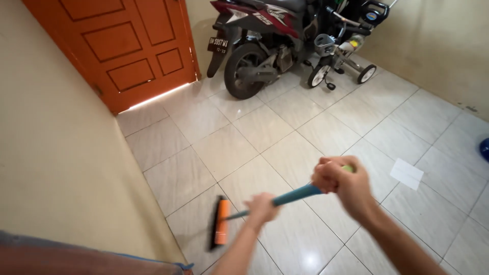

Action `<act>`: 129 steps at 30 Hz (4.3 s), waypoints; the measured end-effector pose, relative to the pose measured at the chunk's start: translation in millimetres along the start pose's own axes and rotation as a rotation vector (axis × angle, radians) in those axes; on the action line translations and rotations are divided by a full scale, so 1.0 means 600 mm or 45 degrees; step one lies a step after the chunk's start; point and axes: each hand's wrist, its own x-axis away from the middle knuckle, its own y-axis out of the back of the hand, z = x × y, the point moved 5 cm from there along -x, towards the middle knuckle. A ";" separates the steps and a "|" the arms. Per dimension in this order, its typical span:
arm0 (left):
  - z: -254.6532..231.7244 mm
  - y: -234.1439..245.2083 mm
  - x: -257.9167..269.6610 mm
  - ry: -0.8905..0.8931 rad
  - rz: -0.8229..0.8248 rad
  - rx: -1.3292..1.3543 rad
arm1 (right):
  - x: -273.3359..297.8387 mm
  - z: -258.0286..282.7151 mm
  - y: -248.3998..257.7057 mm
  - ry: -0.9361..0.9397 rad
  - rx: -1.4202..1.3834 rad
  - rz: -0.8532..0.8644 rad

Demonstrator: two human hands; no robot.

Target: Sweeping the tiled floor of a room using a long-handled broom.

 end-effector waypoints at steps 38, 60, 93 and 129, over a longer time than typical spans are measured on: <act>-0.206 -0.043 -0.029 -0.247 -0.050 0.258 | -0.034 0.038 -0.005 -0.077 0.846 0.250; 0.024 0.191 -0.313 -0.172 0.097 0.435 | -0.422 -0.033 -0.209 -0.115 0.553 -0.062; -0.013 0.206 -0.468 -0.270 0.133 0.537 | -0.556 -0.059 -0.260 -0.270 0.947 -0.160; 0.236 0.546 -0.399 0.169 -0.569 -0.083 | -0.649 0.133 -0.514 0.298 0.026 0.828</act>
